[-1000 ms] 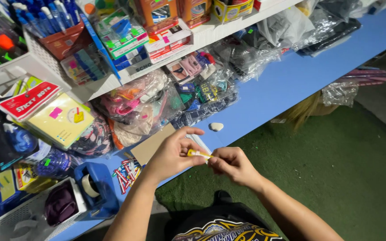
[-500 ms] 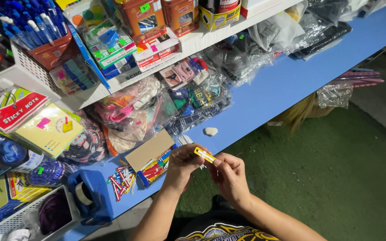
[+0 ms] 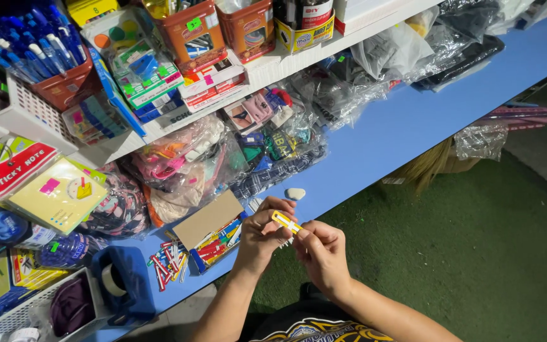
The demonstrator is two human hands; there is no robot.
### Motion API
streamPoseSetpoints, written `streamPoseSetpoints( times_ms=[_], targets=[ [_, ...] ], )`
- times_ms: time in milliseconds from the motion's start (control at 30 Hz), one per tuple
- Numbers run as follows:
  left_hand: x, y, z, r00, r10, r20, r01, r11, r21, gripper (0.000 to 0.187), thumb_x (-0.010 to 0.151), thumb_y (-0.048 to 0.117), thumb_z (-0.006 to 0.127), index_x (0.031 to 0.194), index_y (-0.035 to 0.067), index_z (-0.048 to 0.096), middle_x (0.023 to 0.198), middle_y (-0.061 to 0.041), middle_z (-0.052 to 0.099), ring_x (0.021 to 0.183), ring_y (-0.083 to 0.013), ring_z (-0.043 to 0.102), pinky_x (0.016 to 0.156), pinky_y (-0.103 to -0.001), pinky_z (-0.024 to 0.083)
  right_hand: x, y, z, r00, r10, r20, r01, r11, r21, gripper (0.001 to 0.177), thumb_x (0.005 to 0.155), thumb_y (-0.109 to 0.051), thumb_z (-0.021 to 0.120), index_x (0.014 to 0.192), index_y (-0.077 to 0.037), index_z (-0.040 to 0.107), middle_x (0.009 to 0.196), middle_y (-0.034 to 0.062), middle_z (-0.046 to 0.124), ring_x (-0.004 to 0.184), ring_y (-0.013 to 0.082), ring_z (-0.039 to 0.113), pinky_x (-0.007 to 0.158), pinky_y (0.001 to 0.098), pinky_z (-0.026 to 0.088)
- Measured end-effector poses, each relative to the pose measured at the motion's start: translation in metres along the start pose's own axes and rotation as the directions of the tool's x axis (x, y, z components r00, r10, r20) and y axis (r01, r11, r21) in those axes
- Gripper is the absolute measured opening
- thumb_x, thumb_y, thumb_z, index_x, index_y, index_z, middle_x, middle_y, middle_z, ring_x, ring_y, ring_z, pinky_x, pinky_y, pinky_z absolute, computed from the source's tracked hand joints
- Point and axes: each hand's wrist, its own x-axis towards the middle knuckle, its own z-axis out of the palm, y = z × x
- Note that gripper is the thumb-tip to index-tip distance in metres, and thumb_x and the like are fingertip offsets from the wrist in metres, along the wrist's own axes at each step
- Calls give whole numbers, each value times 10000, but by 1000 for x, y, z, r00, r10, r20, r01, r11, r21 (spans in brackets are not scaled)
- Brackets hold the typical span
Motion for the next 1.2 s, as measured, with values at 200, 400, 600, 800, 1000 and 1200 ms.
streamPoseSetpoints(
  times_ms=[200, 400, 600, 800, 1000, 1200],
  targets=[
    [11, -5, 3, 1000, 15, -26, -13, 997, 72, 273, 878, 218, 850, 967, -13, 736, 1154, -94, 638, 1239, -254, 588, 1103, -440, 486, 11, -2, -4, 999, -19, -31, 17, 997, -69, 250, 994, -114, 621, 787, 19, 664, 695, 33, 610, 563, 83, 501, 497, 256, 385],
    [19, -8, 10, 993, -82, -85, 76, 994, -74, 345, 913, 296, 790, 1047, -10, 701, 1108, -112, 705, 1142, -256, 634, 1087, -442, 490, 34, -28, -6, 969, 194, 150, -181, 979, -95, 297, 1024, -181, 581, 788, -13, 643, 661, 21, 604, 540, 90, 509, 495, 260, 401],
    [24, -7, 10, 997, -67, -46, 64, 996, -60, 364, 916, 314, 809, 1024, -14, 694, 1072, -127, 717, 1185, -293, 664, 1104, -471, 500, 45, -28, -24, 948, 186, 257, -135, 970, -203, 336, 1035, -184, 586, 766, 4, 659, 640, 30, 625, 518, 103, 540, 479, 275, 435],
    [20, -21, 4, 993, -20, -118, 3, 990, -143, 338, 890, 269, 859, 974, -22, 710, 1080, -145, 717, 1213, -313, 650, 1124, -482, 483, 50, -22, -21, 952, 206, 228, -149, 958, -245, 316, 1026, -151, 603, 792, 37, 704, 656, 49, 650, 519, 105, 541, 481, 271, 434],
    [7, -5, -17, 982, -55, -180, 24, 985, -170, 326, 868, 272, 858, 958, -6, 714, 1202, -112, 672, 1269, -299, 608, 1079, -456, 462, 53, -11, 7, 922, 319, 220, -278, 940, -198, 286, 1019, -161, 591, 824, 16, 703, 676, 36, 649, 538, 93, 552, 495, 259, 432],
    [-12, 25, -64, 990, -18, -142, -6, 985, -170, 280, 895, 243, 842, 986, 6, 723, 1167, -140, 672, 1295, -316, 591, 1114, -476, 475, 60, 2, 54, 855, 414, 312, -327, 898, -295, 291, 1003, -201, 578, 828, 2, 688, 729, 51, 696, 593, 118, 633, 526, 279, 504]
  ],
)
